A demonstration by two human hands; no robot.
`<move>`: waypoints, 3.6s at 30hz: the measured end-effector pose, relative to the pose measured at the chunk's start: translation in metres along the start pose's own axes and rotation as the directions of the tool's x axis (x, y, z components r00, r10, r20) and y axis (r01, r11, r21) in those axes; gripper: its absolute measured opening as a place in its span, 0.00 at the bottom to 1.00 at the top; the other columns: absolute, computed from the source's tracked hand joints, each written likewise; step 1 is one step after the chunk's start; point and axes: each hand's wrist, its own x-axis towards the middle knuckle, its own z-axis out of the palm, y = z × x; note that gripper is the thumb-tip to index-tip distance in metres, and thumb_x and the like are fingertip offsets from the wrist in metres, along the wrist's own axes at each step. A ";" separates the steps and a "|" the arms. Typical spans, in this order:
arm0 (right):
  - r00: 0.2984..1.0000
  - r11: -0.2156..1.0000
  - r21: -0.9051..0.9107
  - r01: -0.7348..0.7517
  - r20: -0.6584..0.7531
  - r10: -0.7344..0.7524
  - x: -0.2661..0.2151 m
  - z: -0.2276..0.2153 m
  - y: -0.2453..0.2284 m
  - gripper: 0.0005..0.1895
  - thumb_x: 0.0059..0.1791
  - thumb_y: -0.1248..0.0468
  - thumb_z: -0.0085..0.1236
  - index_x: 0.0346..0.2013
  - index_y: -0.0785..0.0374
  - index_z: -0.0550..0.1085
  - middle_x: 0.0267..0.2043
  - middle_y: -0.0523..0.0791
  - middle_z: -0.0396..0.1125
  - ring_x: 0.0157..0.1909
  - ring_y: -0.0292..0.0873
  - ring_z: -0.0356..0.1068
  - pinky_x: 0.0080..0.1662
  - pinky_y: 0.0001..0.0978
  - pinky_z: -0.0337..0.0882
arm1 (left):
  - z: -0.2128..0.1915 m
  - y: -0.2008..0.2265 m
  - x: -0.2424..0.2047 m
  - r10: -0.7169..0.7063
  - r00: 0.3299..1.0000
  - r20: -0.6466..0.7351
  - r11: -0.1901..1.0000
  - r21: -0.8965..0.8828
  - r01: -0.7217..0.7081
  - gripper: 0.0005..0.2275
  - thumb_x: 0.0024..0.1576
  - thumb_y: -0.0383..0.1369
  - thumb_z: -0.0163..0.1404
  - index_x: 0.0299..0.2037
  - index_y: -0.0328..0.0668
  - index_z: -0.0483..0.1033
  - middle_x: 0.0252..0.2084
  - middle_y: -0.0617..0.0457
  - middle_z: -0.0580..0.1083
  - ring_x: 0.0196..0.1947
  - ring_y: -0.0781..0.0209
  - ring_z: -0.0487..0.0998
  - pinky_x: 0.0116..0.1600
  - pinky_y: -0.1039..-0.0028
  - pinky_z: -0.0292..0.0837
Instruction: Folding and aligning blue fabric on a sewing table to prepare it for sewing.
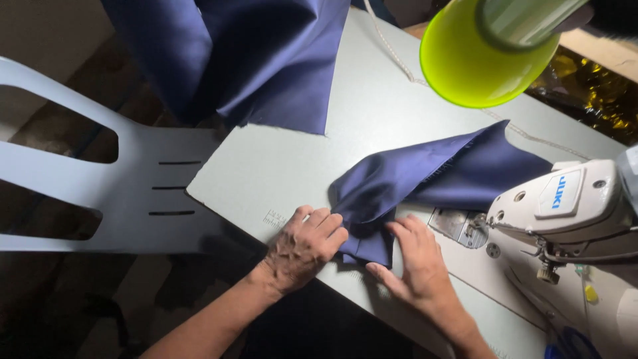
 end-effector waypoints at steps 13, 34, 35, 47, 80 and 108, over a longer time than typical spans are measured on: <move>0.924 0.850 0.363 -0.382 0.160 0.347 0.055 0.038 0.038 0.11 0.49 0.53 0.65 0.33 0.56 0.80 0.31 0.48 0.72 0.41 0.50 0.76 0.46 0.40 0.74 | 0.030 0.009 0.016 -0.324 0.915 0.241 0.915 -0.167 0.368 0.10 0.50 0.38 0.58 0.34 0.43 0.75 0.27 0.53 0.68 0.32 0.50 0.73 0.48 0.55 0.65; 0.996 0.993 -0.091 -0.072 -0.059 0.067 0.050 0.034 0.005 0.16 0.49 0.54 0.59 0.26 0.60 0.68 0.34 0.46 0.54 0.42 0.50 0.60 0.44 0.41 0.67 | 0.038 0.014 -0.003 0.029 0.999 -0.036 0.999 -0.044 -0.030 0.07 0.54 0.26 0.52 0.25 0.47 0.69 0.26 0.55 0.63 0.31 0.58 0.69 0.47 0.66 0.68; 0.996 0.993 -0.092 -0.074 -0.059 0.068 0.049 0.029 0.004 0.16 0.49 0.54 0.59 0.26 0.60 0.68 0.34 0.46 0.54 0.42 0.50 0.60 0.44 0.41 0.67 | 0.024 0.018 0.001 0.030 0.999 -0.036 0.998 -0.045 -0.032 0.07 0.54 0.26 0.52 0.25 0.47 0.69 0.26 0.55 0.63 0.31 0.58 0.69 0.47 0.66 0.68; 0.951 0.945 0.214 0.246 0.135 -0.278 0.094 0.006 0.000 0.07 0.52 0.67 0.55 0.44 0.57 0.74 0.44 0.42 0.74 0.44 0.44 0.73 0.47 0.34 0.72 | -0.002 0.057 -0.012 -0.134 0.961 0.240 0.943 0.329 0.050 0.15 0.60 0.34 0.43 0.50 0.41 0.79 0.50 0.45 0.77 0.57 0.52 0.74 0.65 0.61 0.60; 0.909 0.950 0.256 0.178 0.327 -0.258 0.093 0.005 -0.009 0.08 0.50 0.58 0.62 0.33 0.55 0.72 0.40 0.40 0.60 0.46 0.43 0.59 0.54 0.40 0.59 | -0.007 0.066 -0.036 -0.229 0.945 0.232 0.934 0.326 0.146 0.17 0.63 0.35 0.38 0.59 0.39 0.71 0.57 0.46 0.73 0.63 0.52 0.71 0.69 0.48 0.59; 0.983 0.985 0.141 0.100 0.138 -0.119 0.064 0.015 -0.026 0.04 0.53 0.61 0.57 0.38 0.58 0.73 0.30 0.42 0.66 0.32 0.46 0.58 0.38 0.37 0.61 | -0.002 0.062 -0.036 -0.252 0.932 0.260 0.947 0.263 0.182 0.18 0.61 0.34 0.38 0.57 0.38 0.73 0.54 0.46 0.71 0.61 0.52 0.70 0.68 0.42 0.59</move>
